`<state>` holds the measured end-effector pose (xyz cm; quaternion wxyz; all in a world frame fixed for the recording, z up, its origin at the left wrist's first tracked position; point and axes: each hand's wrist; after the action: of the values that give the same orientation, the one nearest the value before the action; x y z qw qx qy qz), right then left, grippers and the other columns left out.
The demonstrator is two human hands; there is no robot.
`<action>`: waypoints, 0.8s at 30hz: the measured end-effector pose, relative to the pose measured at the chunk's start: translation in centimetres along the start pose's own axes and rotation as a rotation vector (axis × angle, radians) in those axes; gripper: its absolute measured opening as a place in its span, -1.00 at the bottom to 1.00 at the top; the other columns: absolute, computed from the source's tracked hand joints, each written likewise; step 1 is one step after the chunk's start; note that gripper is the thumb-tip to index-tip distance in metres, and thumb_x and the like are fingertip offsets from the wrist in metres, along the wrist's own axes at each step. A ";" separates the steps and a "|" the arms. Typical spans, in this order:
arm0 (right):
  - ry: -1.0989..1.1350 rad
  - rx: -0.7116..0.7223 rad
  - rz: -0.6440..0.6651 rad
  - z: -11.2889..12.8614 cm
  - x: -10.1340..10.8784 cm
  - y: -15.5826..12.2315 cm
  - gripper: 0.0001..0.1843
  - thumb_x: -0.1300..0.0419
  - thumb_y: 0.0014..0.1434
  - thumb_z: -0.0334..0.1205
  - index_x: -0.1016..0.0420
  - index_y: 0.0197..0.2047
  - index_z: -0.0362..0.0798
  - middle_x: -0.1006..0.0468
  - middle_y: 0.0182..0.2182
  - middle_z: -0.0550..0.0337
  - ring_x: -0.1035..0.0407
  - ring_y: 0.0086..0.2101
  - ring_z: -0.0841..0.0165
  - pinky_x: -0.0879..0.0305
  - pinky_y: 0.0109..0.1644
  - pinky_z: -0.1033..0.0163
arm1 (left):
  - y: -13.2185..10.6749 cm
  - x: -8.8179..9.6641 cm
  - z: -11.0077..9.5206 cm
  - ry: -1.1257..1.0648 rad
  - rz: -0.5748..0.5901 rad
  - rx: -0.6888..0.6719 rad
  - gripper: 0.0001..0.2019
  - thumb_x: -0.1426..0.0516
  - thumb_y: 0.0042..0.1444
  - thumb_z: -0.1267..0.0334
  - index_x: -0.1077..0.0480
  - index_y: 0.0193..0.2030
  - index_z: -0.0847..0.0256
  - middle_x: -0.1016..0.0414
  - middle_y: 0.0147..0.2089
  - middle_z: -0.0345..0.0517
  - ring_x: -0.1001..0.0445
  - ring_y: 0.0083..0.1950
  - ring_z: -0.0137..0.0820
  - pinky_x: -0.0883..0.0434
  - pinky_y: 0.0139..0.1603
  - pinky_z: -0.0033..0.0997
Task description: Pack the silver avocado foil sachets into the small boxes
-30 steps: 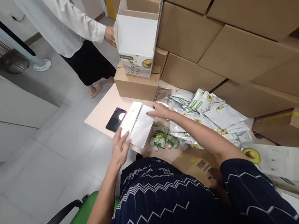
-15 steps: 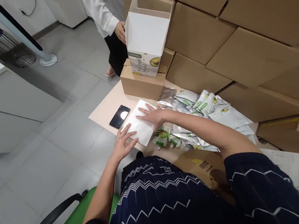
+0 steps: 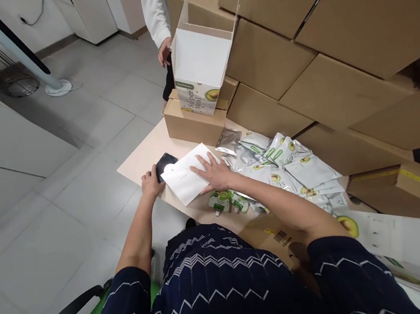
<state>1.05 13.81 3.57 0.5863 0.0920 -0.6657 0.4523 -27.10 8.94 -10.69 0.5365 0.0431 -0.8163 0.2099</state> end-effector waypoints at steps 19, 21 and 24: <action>0.268 -0.425 -0.212 3.6 3.7 9.4 0.18 -0.01 0.10 0.58 0.23 0.57 0.11 0.37 0.51 -0.20 0.30 0.37 -0.44 -0.16 0.11 -0.54 | 3.9 3.5 7.8 -0.039 -0.076 0.131 -0.01 -0.22 0.05 0.10 0.17 0.52 0.40 -0.15 0.41 0.40 -0.13 0.43 0.15 -0.12 0.40 0.02; 0.270 -0.423 -0.242 3.2 4.0 9.9 0.18 -0.01 0.10 0.57 0.20 0.57 0.10 0.33 0.51 -0.21 0.26 0.37 -0.41 -0.16 0.13 -0.51 | 3.7 3.7 7.3 -0.036 -0.071 0.144 0.00 -0.23 0.01 0.07 0.14 0.51 0.35 -0.18 0.39 0.41 -0.14 0.42 0.19 -0.15 0.38 0.07; 0.250 -0.401 -0.289 2.2 4.0 10.0 0.15 -0.04 0.11 0.54 0.16 0.56 0.09 0.27 0.51 -0.21 0.19 0.36 -0.36 -0.22 0.14 -0.41 | 2.9 4.2 6.6 -0.090 -0.067 0.189 0.08 -0.31 -0.12 0.03 0.08 0.50 0.30 -0.26 0.33 0.42 -0.18 0.40 0.27 -0.20 0.33 0.17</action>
<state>-8.15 19.60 2.30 0.7289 0.0116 -0.6444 0.2309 -35.45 9.67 -10.01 0.4994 0.1301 -0.8143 0.2656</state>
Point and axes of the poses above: each hand's wrist, its own y-axis towards the middle knuckle, its own x-axis out of the back of the hand, z = x × y
